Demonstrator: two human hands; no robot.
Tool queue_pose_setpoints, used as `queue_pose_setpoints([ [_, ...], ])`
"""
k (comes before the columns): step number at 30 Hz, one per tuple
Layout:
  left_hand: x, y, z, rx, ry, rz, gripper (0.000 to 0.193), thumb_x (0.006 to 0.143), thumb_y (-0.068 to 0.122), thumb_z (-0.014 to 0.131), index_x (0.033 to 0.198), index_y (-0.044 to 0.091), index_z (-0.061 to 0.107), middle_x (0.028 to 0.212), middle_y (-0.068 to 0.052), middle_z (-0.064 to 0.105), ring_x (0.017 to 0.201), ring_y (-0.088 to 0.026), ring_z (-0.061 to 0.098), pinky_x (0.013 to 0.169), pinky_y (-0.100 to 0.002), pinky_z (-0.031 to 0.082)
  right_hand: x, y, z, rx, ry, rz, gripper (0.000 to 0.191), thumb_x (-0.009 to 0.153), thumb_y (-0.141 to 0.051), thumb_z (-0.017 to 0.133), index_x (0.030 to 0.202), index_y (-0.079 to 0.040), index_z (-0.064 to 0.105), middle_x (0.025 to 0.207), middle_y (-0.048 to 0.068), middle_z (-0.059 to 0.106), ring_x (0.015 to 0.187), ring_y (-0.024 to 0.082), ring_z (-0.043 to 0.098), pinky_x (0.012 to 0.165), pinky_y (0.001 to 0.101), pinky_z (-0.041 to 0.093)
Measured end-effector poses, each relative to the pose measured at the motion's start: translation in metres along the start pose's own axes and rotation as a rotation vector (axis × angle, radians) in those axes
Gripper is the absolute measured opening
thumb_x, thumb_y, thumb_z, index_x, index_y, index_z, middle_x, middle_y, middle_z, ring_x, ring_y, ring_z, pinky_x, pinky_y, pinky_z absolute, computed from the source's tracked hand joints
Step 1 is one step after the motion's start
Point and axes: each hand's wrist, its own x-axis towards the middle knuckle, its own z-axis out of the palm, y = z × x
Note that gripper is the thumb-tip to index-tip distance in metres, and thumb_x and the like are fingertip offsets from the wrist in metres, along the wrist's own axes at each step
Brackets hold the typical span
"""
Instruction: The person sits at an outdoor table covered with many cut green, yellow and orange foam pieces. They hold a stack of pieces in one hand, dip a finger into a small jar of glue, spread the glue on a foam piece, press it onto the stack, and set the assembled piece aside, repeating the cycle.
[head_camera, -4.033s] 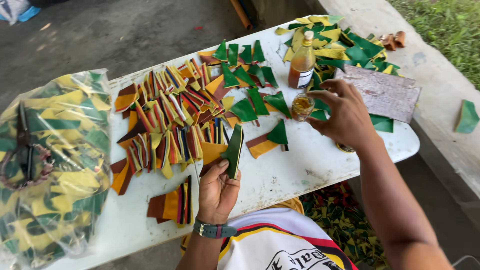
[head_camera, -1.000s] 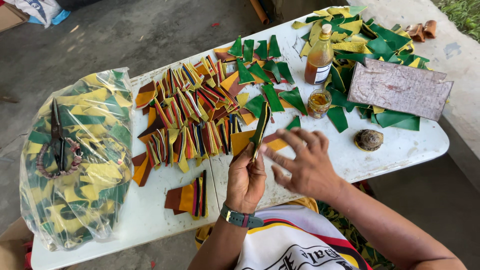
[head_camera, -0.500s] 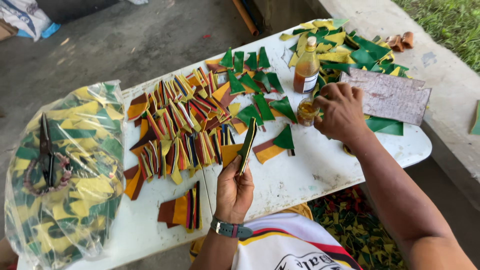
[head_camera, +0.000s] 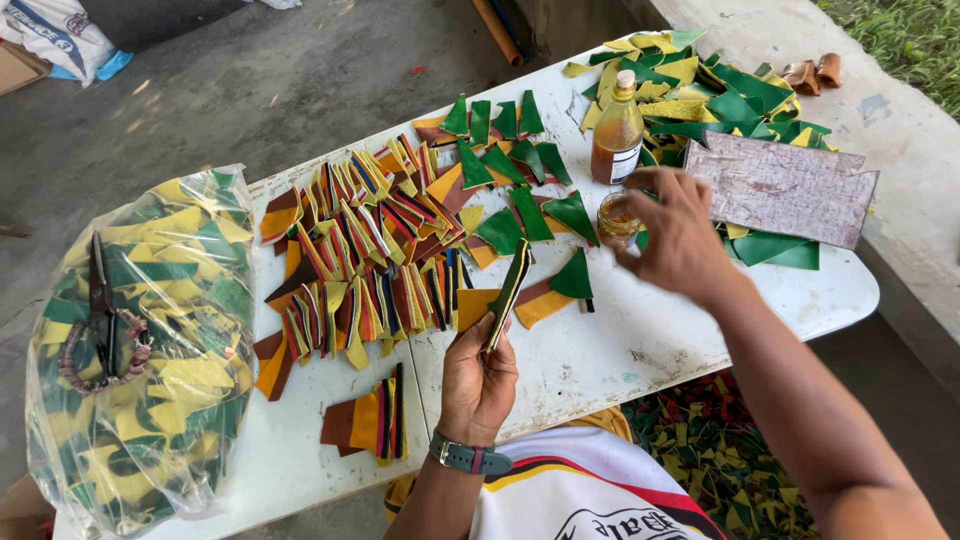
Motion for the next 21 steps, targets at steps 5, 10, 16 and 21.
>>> queue_pose_setpoints([
  [5,-0.008,0.005,-0.003,0.031,-0.05,-0.034,0.013,0.096,-0.001,0.065,0.107,-0.009,0.067,0.093,-0.018,0.075,0.079,-0.018,0.076,0.073,-0.023,0.065,-0.033,-0.077,-0.009,0.201,0.087,-0.224,0.076,0.073,-0.03,0.082,0.145,-0.023,0.059,0.139,0.021,0.052,0.127,0.037,0.047,0.106,0.0518,0.034],
  [10,-0.008,0.017,-0.001,0.026,-0.053,-0.042,0.015,0.096,0.0,0.064,0.108,-0.01,0.066,0.094,-0.019,0.075,0.079,-0.018,0.076,0.072,-0.023,0.065,-0.019,-0.098,-0.007,0.154,0.156,-0.175,0.081,0.078,-0.027,0.078,0.154,-0.024,0.05,0.145,0.02,0.049,0.131,0.039,0.046,0.111,0.0536,0.033],
  [16,-0.012,0.016,-0.001,-0.003,-0.044,-0.019,0.016,0.096,-0.001,0.064,0.108,-0.01,0.066,0.096,-0.017,0.074,0.082,-0.018,0.076,0.074,-0.022,0.065,-0.028,-0.114,0.004,-0.03,0.157,-0.182,0.077,0.075,-0.032,0.081,0.148,-0.029,0.054,0.141,0.016,0.05,0.128,0.039,0.046,0.106,0.0575,0.032],
  [21,-0.012,0.014,0.005,0.043,-0.049,0.044,0.014,0.098,-0.001,0.064,0.109,-0.009,0.066,0.098,-0.017,0.074,0.085,-0.018,0.075,0.076,-0.024,0.065,-0.034,-0.113,0.007,0.019,0.179,-0.185,0.075,0.077,-0.031,0.079,0.148,-0.028,0.055,0.14,0.015,0.051,0.128,0.039,0.046,0.105,0.0555,0.031],
])
